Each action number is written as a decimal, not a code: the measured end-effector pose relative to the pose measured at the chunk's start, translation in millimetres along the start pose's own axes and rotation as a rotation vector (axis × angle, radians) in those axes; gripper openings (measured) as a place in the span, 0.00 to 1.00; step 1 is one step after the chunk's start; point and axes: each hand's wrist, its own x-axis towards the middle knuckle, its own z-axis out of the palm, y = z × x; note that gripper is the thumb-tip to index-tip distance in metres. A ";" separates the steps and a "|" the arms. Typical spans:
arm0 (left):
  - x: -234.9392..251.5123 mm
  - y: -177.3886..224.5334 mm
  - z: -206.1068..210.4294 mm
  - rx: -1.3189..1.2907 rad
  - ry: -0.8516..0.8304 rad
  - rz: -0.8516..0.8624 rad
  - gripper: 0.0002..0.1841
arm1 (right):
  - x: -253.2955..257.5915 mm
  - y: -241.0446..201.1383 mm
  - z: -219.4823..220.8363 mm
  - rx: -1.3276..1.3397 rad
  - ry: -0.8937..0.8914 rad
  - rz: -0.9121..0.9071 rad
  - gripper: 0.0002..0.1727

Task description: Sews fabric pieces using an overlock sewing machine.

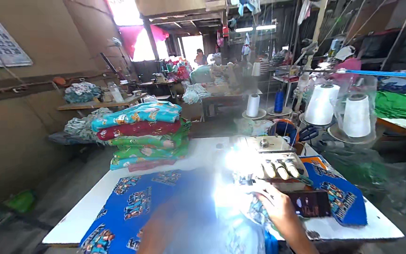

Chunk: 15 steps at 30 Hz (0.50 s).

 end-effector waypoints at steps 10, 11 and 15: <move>47.5 113.8 65.6 0.141 -0.049 0.504 0.21 | -4.9 -13.1 30.8 0.080 0.035 0.109 0.13; 49.5 114.5 67.0 0.145 -0.016 0.519 0.19 | -11.4 -8.2 31.6 0.135 0.049 0.139 0.14; 53.2 112.0 65.4 0.057 0.028 0.496 0.17 | -42.8 -2.3 34.8 0.435 0.006 0.350 0.21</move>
